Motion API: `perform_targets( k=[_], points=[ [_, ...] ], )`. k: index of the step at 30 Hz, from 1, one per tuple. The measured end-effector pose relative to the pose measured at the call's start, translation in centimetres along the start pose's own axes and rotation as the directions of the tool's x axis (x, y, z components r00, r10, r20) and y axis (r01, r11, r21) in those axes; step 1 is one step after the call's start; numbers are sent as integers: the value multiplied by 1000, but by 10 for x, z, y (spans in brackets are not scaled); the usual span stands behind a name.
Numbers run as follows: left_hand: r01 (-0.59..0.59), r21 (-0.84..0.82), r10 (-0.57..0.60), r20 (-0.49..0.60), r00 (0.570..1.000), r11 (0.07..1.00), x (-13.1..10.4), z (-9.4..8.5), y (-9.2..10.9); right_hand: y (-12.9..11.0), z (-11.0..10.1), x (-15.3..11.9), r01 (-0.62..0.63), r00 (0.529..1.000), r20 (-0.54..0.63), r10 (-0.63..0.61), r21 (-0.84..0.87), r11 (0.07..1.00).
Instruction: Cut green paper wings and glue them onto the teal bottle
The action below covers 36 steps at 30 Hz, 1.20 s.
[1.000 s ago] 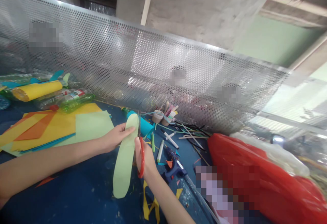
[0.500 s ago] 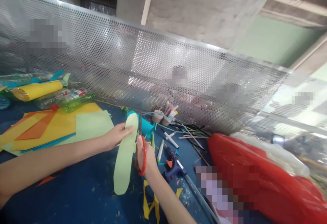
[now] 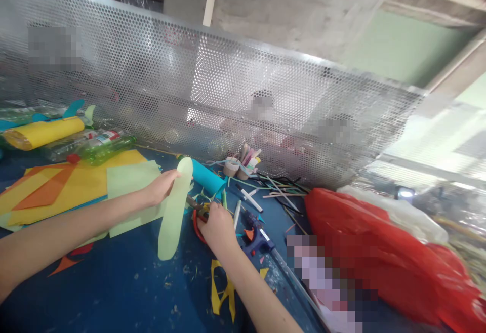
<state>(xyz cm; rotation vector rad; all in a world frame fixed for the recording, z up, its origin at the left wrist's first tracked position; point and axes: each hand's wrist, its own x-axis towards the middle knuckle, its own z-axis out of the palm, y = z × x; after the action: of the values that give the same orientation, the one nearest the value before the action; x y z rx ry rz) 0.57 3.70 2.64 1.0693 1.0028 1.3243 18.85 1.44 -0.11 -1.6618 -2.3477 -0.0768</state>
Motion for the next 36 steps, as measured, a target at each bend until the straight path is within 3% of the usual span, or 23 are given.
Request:
perform_targets(
  k=[5,11,14,17,19,22,26,29,33,36],
  points=[
    [73,115,-79,54,995,991,-1,0,-1,0,2,-4,91,992,-85,-93,-27,996],
    [17,171,-28,63,998,985,8,-12,-15,1,-7,-2,92,989,-128,-76,118,989],
    [26,144,-40,89,995,989,9,-19,-19,-4,-10,-2,272,953,-188,-237,189,944],
    [28,140,-39,71,997,990,1,-23,-19,-11,-7,-5,483,871,-204,-446,204,851],
    [37,130,-49,85,995,991,-4,-24,-20,-15,-3,-7,534,843,-226,-489,234,813],
    [36,82,-50,176,983,996,-9,-25,-24,-16,0,-8,483,875,-268,-403,425,765],
    [47,7,-47,292,955,999,-9,-23,-34,-13,0,-3,265,963,-218,-160,643,718],
    [100,-48,-82,285,955,994,-10,-19,-37,-10,1,0,139,983,-180,-23,666,733],
    [192,-83,-155,326,932,978,-15,-15,-34,-8,3,1,91,989,-147,6,640,763],
    [133,-26,-116,337,934,991,-18,-14,-32,-8,3,1,79,991,-134,9,632,771]
  ],
)
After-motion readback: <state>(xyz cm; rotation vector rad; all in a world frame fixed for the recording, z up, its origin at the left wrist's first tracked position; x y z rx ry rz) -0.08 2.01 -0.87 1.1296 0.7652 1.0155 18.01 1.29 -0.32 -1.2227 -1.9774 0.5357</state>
